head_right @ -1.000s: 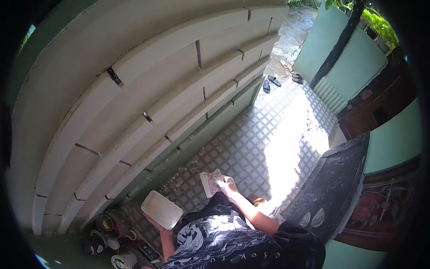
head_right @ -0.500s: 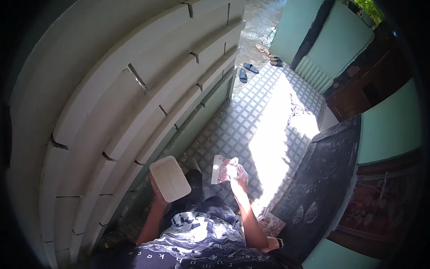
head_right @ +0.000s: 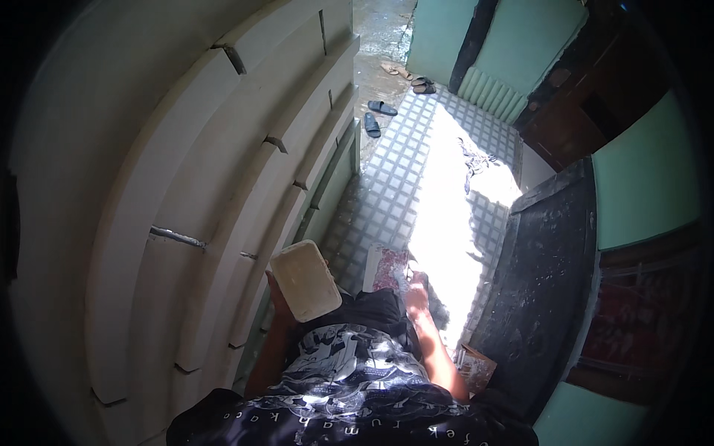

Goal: The person is using a scraper to apply plaster or putty to the corners and gaps in a wall.

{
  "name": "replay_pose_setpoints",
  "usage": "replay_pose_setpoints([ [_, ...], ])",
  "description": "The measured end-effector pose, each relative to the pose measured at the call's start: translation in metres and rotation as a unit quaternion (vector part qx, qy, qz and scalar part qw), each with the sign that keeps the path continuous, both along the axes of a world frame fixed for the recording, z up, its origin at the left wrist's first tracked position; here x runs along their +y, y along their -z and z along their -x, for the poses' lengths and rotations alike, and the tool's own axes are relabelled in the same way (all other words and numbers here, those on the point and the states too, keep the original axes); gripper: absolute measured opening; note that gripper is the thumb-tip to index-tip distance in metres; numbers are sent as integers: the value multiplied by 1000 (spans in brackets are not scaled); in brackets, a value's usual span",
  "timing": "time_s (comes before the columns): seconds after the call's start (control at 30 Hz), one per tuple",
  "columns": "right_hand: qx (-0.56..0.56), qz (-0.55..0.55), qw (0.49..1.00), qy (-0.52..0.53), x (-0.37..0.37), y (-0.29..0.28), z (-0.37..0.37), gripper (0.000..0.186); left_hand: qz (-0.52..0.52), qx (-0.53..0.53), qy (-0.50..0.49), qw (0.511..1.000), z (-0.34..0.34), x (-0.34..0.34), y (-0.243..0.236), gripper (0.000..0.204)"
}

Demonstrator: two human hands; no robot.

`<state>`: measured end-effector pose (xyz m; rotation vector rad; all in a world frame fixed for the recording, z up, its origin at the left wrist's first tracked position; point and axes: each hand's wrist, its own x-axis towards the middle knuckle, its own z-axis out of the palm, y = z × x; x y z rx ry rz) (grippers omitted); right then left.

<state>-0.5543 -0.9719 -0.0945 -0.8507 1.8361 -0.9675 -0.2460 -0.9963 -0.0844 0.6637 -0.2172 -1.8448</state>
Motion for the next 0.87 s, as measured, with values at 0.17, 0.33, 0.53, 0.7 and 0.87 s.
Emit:
replay_pose_setpoints([
  [0.17,-89,65,993,-41,-58,-13,-14,35,-6,41,4,999,8,-44,-8,84],
  [0.33,-225,48,966,-115,-132,-49,-25,36,18,59,-33,998,30,-77,-31,87],
  [0.53,-233,31,940,-248,-212,-85,-30,31,22,56,-143,988,49,-97,-42,90],
  [0.7,-224,13,892,-392,-259,-96,-40,40,-30,-2,-265,964,63,-103,-23,87],
  [0.87,-296,32,796,-526,-278,-106,-64,48,-105,-13,-418,902,94,-77,-18,80],
])
